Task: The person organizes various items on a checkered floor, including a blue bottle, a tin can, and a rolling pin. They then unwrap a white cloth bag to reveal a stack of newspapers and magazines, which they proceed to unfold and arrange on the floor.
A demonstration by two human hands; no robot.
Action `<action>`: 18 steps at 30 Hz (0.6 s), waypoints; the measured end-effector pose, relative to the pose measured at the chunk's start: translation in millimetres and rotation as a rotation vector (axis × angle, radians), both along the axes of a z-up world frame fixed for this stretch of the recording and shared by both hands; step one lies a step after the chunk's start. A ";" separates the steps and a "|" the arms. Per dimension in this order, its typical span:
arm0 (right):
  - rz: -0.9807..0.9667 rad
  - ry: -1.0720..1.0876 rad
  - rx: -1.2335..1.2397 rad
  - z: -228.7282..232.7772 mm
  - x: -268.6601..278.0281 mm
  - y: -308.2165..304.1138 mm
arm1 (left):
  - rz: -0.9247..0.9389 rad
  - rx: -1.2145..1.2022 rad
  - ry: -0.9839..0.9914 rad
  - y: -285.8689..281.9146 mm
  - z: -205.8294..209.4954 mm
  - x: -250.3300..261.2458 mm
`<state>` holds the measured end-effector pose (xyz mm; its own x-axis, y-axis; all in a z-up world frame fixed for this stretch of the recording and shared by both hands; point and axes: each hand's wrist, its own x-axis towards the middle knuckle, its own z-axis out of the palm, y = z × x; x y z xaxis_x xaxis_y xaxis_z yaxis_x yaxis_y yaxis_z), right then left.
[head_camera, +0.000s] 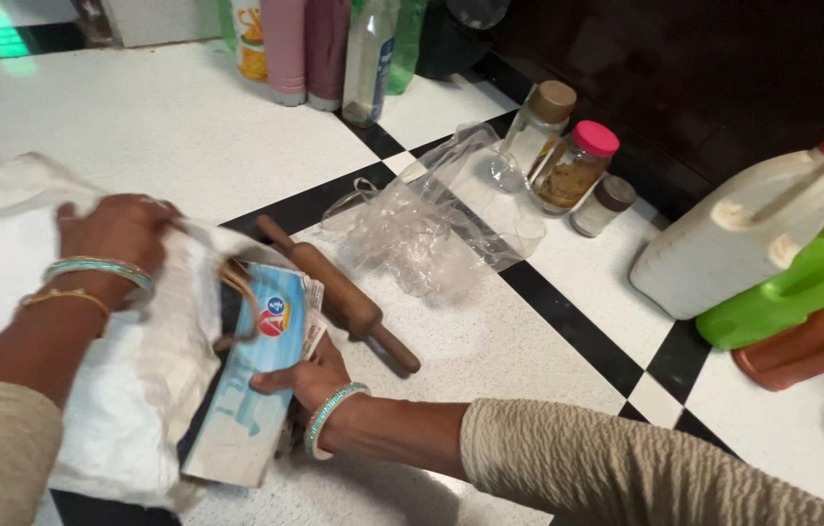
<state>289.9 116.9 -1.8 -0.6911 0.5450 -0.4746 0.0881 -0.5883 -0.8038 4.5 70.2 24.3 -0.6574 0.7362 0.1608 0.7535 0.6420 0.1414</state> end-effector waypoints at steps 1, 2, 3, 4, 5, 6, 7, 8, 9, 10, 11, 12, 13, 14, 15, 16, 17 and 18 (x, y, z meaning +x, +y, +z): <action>0.014 0.002 0.027 0.1 3.7 2.9 | 0.032 0.086 0.063 -3.6 -3.1 -11.9; 0.026 0.009 0.008 1.4 8.0 6.8 | 0.121 0.072 0.142 -13.2 -3.5 -23.2; 0.037 0.015 -0.011 3.5 14.0 11.1 | 0.210 0.058 0.220 -21.3 -2.8 -30.1; 0.050 0.023 -0.028 6.5 19.7 16.0 | 0.200 -0.127 0.291 -25.7 -1.7 -31.6; 0.045 0.027 -0.049 10.5 25.0 22.1 | 0.188 -0.313 0.361 -31.5 1.1 -30.6; 0.038 0.032 -0.074 15.2 29.6 28.4 | 0.174 -0.501 0.431 -38.4 4.6 -27.9; 0.030 0.037 -0.099 20.5 34.1 34.8 | 0.159 -0.690 0.501 -44.6 7.5 -23.7; 0.045 -0.008 -0.091 26.1 38.0 39.7 | 0.143 -0.884 0.572 -50.9 9.6 -19.3; 0.060 -0.054 -0.083 32.1 41.7 44.9 | 0.217 -0.733 0.447 -55.8 9.1 -14.5; 0.075 -0.102 -0.071 37.4 45.6 48.9 | 0.288 -0.577 0.319 -59.6 4.9 -9.2; 0.081 -0.086 -0.032 41.6 48.6 50.6 | 0.355 -0.420 0.190 -63.5 -1.5 -4.5; 0.088 -0.070 0.011 45.8 51.1 53.3 | 0.420 -0.259 0.059 -66.8 -10.2 0.1; 0.096 -0.055 0.053 49.6 52.9 54.9 | 0.481 -0.096 -0.072 -69.8 -20.4 4.0; 0.065 -0.080 0.037 52.6 54.2 54.5 | 0.535 0.063 -0.201 -72.9 -31.5 6.2; 0.034 -0.105 0.020 56.0 55.4 54.3 | 0.477 0.169 -0.235 -76.1 -43.7 7.5; 0.003 -0.130 0.002 59.2 56.4 53.8 | 0.417 0.274 -0.268 -80.3 -57.4 8.3; -0.016 -0.127 0.018 62.5 56.4 53.4 | 0.357 0.378 -0.300 -85.0 -73.1 9.9; -0.037 -0.124 0.036 66.4 55.8 54.0 | 0.274 0.338 -0.334 -90.7 -90.1 12.6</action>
<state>345.7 170.9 64.6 -0.6077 0.5873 -0.5346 0.1669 -0.5636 -0.8090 17.1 -20.5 -65.8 -0.8735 0.4746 0.1082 0.4439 0.6854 0.5772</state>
